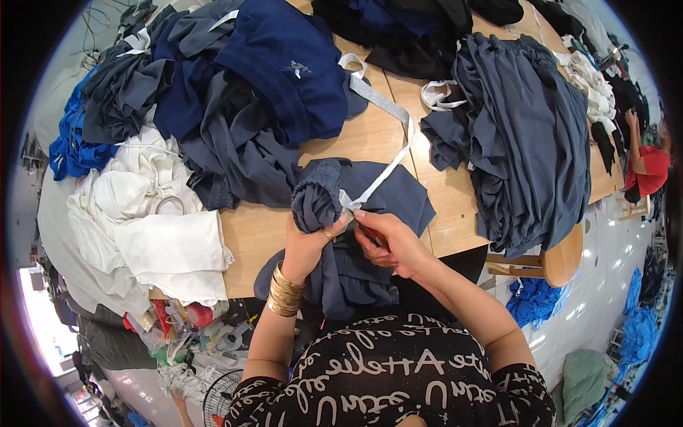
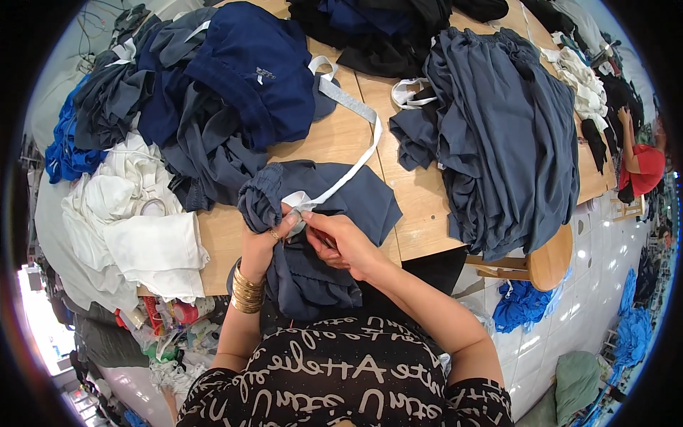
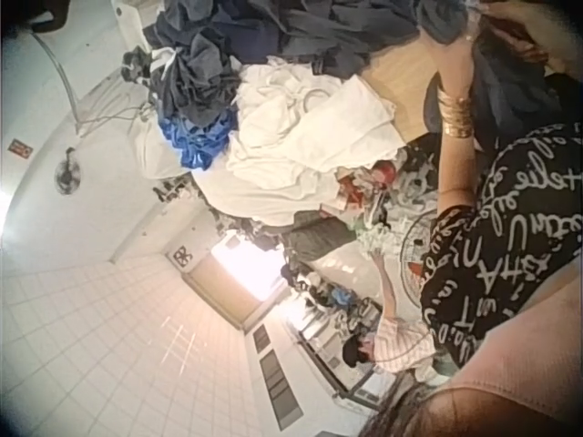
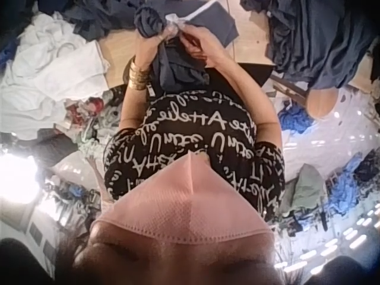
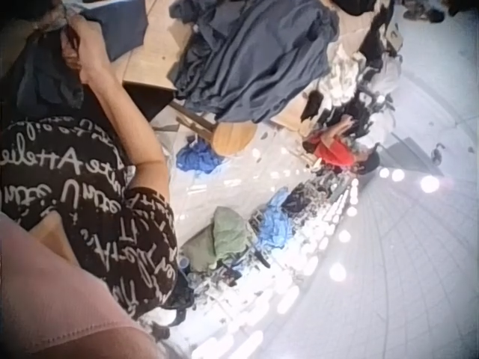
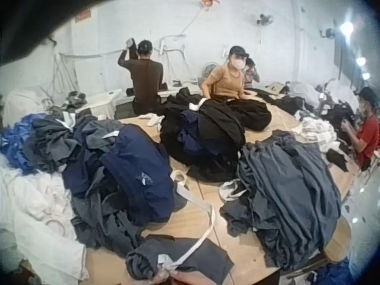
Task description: Trimming excess threads and inspecting garments in a textile workshop.
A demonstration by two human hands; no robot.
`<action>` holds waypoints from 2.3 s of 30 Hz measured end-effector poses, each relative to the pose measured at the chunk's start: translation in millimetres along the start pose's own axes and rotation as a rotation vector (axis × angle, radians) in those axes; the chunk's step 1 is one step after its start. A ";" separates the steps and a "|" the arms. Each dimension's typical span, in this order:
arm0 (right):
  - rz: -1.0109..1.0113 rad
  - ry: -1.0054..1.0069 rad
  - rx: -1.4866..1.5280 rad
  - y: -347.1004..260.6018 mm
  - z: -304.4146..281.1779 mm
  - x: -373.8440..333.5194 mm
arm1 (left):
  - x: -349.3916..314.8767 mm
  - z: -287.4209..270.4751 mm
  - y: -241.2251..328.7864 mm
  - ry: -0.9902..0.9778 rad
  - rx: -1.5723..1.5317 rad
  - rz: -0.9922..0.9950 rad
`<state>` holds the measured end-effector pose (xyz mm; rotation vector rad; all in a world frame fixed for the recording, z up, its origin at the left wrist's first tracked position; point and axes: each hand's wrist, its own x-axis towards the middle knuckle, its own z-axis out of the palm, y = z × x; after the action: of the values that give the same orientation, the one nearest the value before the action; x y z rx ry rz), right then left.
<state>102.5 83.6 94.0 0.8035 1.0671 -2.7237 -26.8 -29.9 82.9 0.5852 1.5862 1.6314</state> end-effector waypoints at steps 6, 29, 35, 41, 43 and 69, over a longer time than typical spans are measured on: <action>-0.034 0.014 -0.025 -4.1 4.6 -1.1 | 1.6 -0.9 -0.5 -0.022 0.058 0.014; -0.073 0.048 -0.053 -5.2 -1.0 1.4 | 6.4 4.0 6.9 -0.076 0.057 0.077; -0.013 0.019 -0.124 -17.0 -2.2 -3.1 | 4.6 -3.2 4.0 -0.077 -0.016 -0.020; 0.098 -0.067 -0.071 -14.8 -1.7 -4.6 | 4.2 -2.1 7.6 -0.068 -0.044 -0.043; 0.066 -0.094 -0.023 -13.5 -2.1 -2.5 | 4.1 -2.4 8.0 -0.063 -0.055 -0.040; -0.173 0.116 -0.204 -12.1 -35.9 35.3 | -3.2 -3.5 -15.6 -0.143 -0.169 0.281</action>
<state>84.6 119.4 61.2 0.8820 1.4762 -2.6702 -24.3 -35.7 67.9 0.8444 1.2913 1.8624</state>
